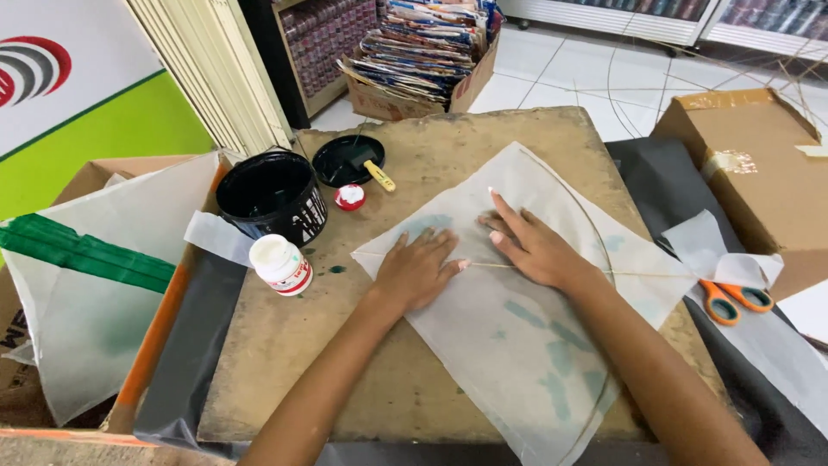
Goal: Applying glue to the edges of a kite's paper skin and folding them over the bamboo frame to secure it.
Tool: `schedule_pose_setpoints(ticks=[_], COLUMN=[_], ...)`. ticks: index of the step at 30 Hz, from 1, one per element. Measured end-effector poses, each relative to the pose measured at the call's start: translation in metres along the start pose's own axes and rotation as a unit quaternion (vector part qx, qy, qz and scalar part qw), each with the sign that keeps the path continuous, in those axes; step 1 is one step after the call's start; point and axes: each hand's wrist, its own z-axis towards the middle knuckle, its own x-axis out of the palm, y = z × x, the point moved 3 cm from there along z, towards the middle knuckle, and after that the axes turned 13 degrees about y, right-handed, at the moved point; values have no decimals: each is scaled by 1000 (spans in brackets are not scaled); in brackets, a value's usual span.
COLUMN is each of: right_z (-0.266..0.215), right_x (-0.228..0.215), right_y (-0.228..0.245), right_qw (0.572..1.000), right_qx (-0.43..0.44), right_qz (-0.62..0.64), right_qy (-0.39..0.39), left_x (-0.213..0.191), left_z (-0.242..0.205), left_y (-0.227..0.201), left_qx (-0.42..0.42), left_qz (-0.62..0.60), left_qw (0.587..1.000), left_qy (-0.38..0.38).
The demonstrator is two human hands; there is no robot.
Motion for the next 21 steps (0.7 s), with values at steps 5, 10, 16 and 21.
schedule_pose_setpoints(ticks=[5, 10, 16, 21], right_z=[-17, -56, -68, -62], right_x=[-5, 6, 40, 40], right_y=[0, 11, -6, -7], right_qw=[994, 990, 994, 996], right_qx=[-51, -108, -96, -56], right_qz=[35, 47, 6, -53], right_qy=[-85, -81, -49, -37], left_x=[-5, 3, 20, 19], left_z=[-9, -28, -36, -27], left_y=[-1, -10, -17, -13], left_qx=[-17, 38, 39, -6], left_qz=[26, 9, 19, 23], left_qw=[999, 999, 999, 1000], left_qy=[-23, -32, -3, -20])
